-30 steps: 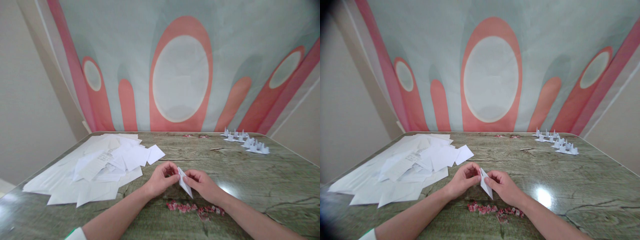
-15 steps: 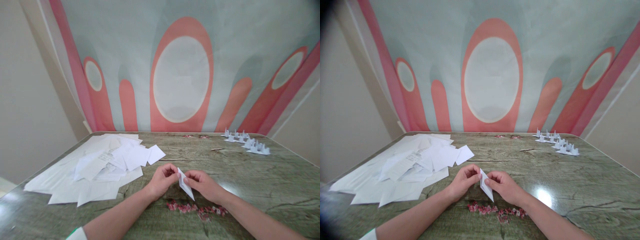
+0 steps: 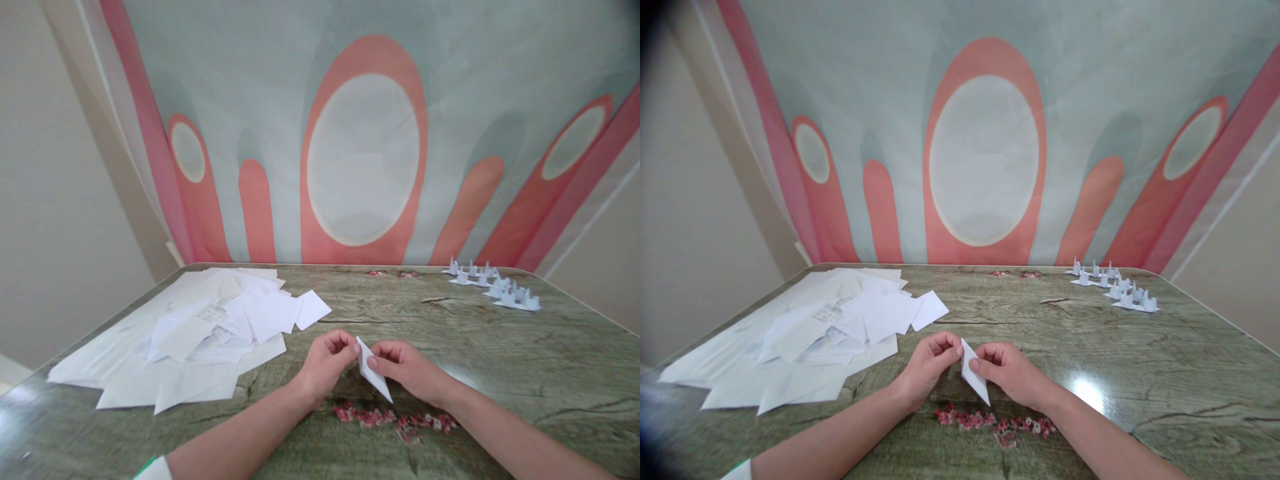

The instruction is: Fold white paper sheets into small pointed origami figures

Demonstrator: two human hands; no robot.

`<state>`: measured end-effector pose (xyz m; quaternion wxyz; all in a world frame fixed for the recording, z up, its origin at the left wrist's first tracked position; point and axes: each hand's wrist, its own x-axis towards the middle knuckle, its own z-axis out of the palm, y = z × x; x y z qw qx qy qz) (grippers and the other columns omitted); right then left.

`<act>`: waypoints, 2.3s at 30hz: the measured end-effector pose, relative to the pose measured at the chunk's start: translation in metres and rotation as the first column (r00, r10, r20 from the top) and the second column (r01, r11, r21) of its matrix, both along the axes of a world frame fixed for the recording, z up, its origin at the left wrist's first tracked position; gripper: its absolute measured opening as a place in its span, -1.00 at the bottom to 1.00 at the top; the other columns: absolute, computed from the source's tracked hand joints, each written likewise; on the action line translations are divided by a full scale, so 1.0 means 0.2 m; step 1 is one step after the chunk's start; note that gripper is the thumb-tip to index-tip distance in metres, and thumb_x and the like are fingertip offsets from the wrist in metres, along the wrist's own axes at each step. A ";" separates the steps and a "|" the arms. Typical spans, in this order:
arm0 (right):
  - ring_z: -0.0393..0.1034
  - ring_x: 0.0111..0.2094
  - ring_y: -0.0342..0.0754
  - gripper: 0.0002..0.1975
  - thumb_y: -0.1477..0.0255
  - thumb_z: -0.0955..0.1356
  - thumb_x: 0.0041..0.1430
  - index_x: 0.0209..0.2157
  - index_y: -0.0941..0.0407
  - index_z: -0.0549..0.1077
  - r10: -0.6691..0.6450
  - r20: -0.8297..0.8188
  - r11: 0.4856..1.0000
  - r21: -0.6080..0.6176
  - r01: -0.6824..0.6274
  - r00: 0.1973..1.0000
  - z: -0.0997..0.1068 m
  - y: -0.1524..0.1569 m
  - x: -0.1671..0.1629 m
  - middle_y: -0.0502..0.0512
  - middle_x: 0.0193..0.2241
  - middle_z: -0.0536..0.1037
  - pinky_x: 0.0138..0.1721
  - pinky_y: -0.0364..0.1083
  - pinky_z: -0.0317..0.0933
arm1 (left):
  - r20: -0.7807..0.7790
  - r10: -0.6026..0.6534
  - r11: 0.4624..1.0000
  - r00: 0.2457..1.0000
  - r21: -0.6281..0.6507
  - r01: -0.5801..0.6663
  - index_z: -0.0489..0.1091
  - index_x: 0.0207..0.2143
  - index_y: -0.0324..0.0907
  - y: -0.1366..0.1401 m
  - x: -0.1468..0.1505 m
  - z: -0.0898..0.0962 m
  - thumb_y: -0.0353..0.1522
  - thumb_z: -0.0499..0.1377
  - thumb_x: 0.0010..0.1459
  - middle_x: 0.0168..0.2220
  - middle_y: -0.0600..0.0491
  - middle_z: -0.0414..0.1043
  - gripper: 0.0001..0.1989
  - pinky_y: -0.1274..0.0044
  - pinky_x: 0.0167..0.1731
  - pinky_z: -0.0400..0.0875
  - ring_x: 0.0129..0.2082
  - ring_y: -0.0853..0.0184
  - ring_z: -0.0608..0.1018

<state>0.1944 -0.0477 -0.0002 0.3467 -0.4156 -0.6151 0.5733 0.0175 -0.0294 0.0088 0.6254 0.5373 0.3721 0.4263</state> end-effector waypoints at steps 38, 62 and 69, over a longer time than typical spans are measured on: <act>0.16 -0.53 -0.20 -0.72 0.22 0.36 0.02 -0.48 0.19 0.42 -0.016 -0.062 1.000 0.016 0.017 0.998 0.00 -0.02 -0.02 -0.06 -0.58 0.35 -0.45 -0.19 0.03 | 0.137 -0.022 0.983 0.990 -0.175 0.046 0.34 -0.51 -0.27 -0.03 0.02 -0.01 -0.32 0.26 -0.09 -0.56 0.11 0.34 -0.80 0.61 -0.45 0.21 -0.54 0.47 0.34; 0.09 -0.53 -0.21 -0.69 0.22 0.32 0.08 -0.51 0.19 0.34 -0.041 0.026 0.991 0.127 0.038 0.999 -0.04 -0.01 -0.03 -0.07 -0.59 0.28 -0.49 -0.20 0.00 | -0.049 -0.028 0.995 0.998 0.089 0.032 0.26 -0.46 -0.26 -0.04 0.02 -0.05 -0.21 0.18 0.04 -0.52 0.12 0.28 -0.72 0.61 -0.46 0.19 -0.51 0.46 0.30; 0.11 -0.52 -0.20 -0.72 0.25 0.30 0.11 -0.51 0.18 0.34 -0.092 0.063 0.981 0.175 0.080 0.994 -0.03 -0.02 -0.05 -0.07 -0.59 0.28 -0.48 -0.20 0.01 | -0.225 0.123 0.961 0.967 0.271 -0.059 0.29 -0.43 -0.26 -0.04 0.03 -0.05 -0.30 0.12 0.10 -0.49 0.09 0.30 -0.82 0.59 -0.42 0.24 -0.47 0.42 0.34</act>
